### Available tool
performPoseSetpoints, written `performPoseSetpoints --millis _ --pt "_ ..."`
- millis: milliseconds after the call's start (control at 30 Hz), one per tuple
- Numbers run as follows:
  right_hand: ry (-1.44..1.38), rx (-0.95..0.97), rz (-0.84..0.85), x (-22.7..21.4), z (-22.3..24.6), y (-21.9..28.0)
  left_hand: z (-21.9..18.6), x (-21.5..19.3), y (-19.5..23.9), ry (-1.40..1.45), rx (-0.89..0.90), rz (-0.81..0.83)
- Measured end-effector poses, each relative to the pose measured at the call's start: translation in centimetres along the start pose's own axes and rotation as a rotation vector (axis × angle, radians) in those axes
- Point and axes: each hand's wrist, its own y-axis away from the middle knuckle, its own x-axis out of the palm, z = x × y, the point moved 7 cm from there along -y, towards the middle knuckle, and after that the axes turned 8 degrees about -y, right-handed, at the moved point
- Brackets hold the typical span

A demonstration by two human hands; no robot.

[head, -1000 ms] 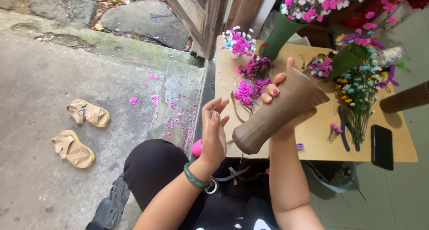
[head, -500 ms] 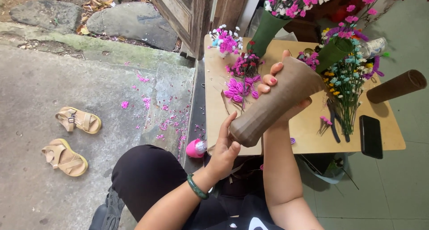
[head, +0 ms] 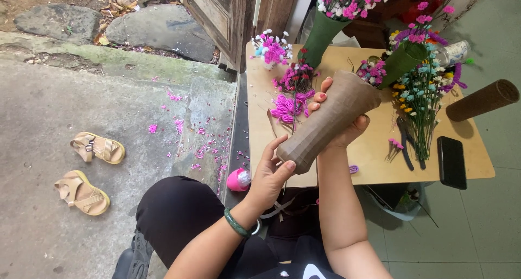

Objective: Preparing a floral arrangement by wrapping a vase with tape and organizing flowers on a table.

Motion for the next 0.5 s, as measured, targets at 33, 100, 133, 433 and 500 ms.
performPoseSetpoints --millis 33,100,133,433,500 --pt "0.000 0.001 0.000 0.5 0.0 0.0 0.0 0.0 0.0 0.000 0.001 -0.001" --pt "-0.008 -0.023 0.005 1.6 0.1 0.0 -0.1 0.1 0.1 -0.036 0.013 0.001" --pt "-0.008 -0.022 0.005 1.7 -0.1 0.2 0.0 0.0 0.0 -0.036 0.014 0.000" --pt "0.176 -0.084 -0.017 5.6 1.9 0.0 2.0 0.4 -1.5 0.114 -0.014 0.056" --pt "0.204 -0.093 -0.018 6.3 2.1 -0.1 2.4 0.4 -1.7 0.110 -0.010 0.073"
